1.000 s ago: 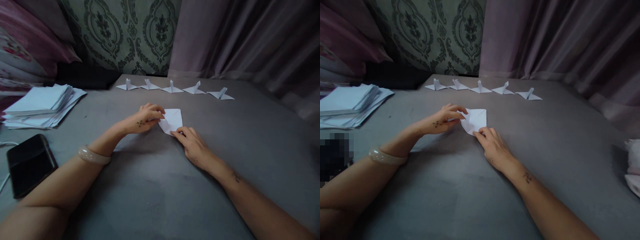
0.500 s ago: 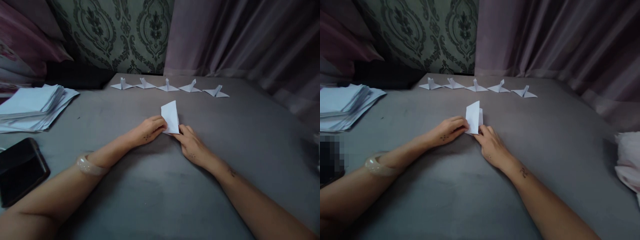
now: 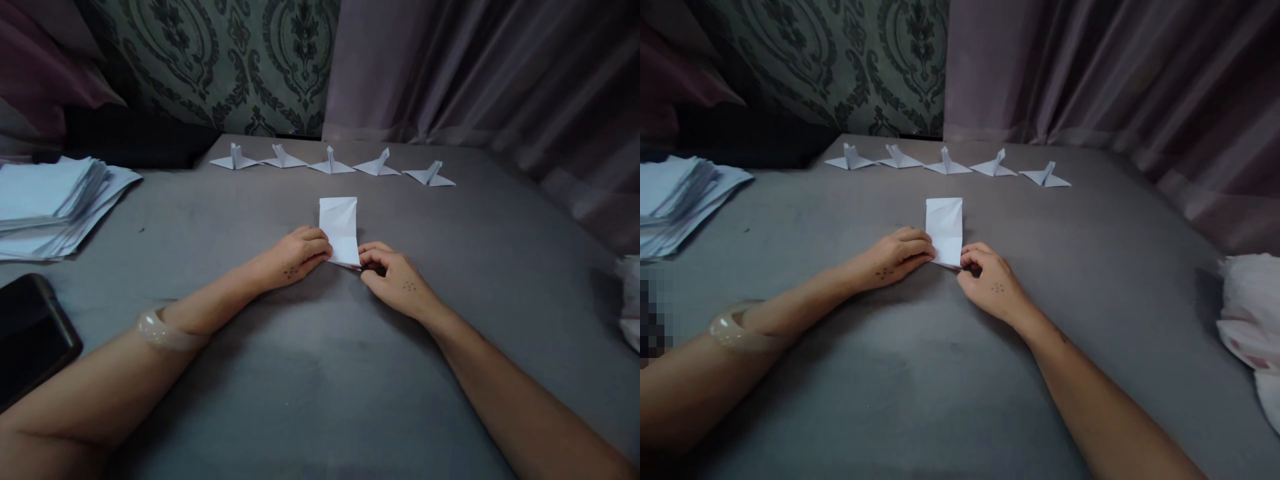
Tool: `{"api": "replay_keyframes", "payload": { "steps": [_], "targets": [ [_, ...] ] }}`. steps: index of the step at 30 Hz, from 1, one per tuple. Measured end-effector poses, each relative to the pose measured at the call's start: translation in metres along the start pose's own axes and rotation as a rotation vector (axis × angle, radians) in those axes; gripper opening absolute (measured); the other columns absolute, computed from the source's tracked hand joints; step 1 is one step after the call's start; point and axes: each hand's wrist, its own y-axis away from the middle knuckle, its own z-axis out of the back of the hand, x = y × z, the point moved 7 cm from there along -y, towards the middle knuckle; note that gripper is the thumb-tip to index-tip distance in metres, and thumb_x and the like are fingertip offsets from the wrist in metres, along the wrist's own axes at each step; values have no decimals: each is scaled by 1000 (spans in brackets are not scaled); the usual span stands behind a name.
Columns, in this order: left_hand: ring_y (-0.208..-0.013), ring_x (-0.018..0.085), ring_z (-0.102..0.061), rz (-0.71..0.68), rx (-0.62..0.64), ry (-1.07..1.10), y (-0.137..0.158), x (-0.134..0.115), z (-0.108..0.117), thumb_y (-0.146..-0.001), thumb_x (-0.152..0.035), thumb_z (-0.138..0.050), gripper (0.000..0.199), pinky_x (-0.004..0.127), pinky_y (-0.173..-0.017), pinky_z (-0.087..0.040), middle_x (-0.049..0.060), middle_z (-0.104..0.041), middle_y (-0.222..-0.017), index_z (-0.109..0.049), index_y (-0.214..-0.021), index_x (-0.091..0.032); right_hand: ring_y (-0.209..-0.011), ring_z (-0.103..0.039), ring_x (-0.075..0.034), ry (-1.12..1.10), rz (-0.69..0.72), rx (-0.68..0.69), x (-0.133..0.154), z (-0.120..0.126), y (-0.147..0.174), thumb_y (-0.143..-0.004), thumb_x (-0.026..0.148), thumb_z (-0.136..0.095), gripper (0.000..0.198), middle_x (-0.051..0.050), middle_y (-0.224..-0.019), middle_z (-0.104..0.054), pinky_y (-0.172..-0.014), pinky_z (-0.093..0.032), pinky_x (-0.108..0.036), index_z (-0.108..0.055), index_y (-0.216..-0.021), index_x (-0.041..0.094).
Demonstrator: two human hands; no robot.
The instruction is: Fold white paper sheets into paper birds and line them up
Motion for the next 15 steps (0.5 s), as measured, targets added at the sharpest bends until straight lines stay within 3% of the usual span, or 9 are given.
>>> {"api": "replay_keyframes", "payload": {
  "steps": [5, 7, 12, 15],
  "targets": [
    [-94, 19, -58, -8, -3, 5, -1, 0, 0, -97, -23, -42, 25, 32, -87, -46, 10, -64, -100, -65, -98, -14, -78, -60, -14, -23, -24, -70, -9, 9, 7, -74, 20, -61, 3, -4, -103, -63, -75, -48, -31, -61, -77, 20],
    [-94, 18, -59, 0, -3, 13, -1, -1, 1, -97, -21, -42, 25, 31, -87, -46, 10, -64, -99, -66, -96, -13, -76, -60, -14, 13, -4, -126, -8, 12, 10, -75, 24, -66, 11, -3, -94, -64, -73, -49, -30, -59, -83, 21],
    [-91, 19, -61, 21, -30, 16, -2, -3, 5, -91, -32, -56, 22, 31, -84, -47, 9, -66, -98, -66, -98, -13, -80, -60, -13, 168, 283, -126, 14, 6, 14, -84, 18, -62, 12, -3, -94, -62, -75, -50, -27, -62, -95, 21],
    [-90, 20, -61, 25, -23, 0, -2, -2, 4, -89, -35, -60, 25, 31, -81, -48, 9, -66, -97, -65, -99, -13, -86, -61, -15, 255, 377, -133, 22, 3, 16, -90, 17, -55, 13, -6, -98, -63, -78, -50, -27, -64, -99, 20]
  ]
}}
